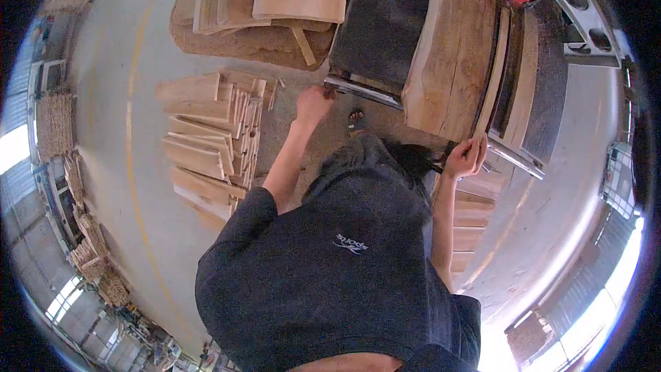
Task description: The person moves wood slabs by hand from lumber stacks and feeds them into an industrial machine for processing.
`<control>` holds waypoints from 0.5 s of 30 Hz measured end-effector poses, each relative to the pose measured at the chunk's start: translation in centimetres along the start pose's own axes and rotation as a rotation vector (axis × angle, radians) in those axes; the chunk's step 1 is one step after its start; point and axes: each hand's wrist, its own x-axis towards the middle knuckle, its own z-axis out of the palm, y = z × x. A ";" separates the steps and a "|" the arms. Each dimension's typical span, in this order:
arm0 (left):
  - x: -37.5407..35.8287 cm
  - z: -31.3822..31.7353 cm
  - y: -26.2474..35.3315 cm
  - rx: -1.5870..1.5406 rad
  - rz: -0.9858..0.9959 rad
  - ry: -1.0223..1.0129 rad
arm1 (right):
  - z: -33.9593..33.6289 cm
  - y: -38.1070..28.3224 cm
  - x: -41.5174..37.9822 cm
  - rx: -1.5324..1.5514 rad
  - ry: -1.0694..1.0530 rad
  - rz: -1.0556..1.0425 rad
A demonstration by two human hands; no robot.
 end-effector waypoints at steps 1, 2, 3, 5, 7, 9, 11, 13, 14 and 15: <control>-0.1 0.0 -0.1 -0.002 0.001 -0.002 | 0.0 0.1 0.0 0.002 0.001 0.001; -0.4 -0.8 0.5 -0.012 -0.020 -0.038 | 0.0 0.1 0.2 0.000 0.002 -0.001; -0.6 -1.4 0.9 -0.022 -0.042 -0.073 | -0.1 -0.1 0.2 -0.006 0.008 -0.022; -0.6 -1.0 0.9 -0.073 -0.056 -0.036 | 0.0 -0.1 0.3 -0.009 0.013 -0.045; -0.1 -0.4 0.1 -0.123 -0.072 0.005 | 0.1 0.0 0.0 0.016 0.000 0.021; 1.2 1.3 -2.1 -0.366 -0.129 -0.108 | 0.0 0.0 0.1 0.006 -0.003 0.003; 1.3 3.2 -3.1 -0.662 -0.194 -0.087 | -0.2 -0.1 0.3 -0.009 -0.003 -0.016; 1.7 4.0 -3.9 -0.958 -0.256 -0.062 | -0.3 -0.3 0.4 -0.020 -0.016 -0.011; 1.6 3.2 -3.9 -1.001 -0.306 -0.143 | -0.2 -0.3 0.4 -0.017 -0.012 -0.010; 1.3 2.6 -3.8 -1.042 -0.357 -0.225 | -0.2 -0.4 0.3 0.000 -0.011 0.009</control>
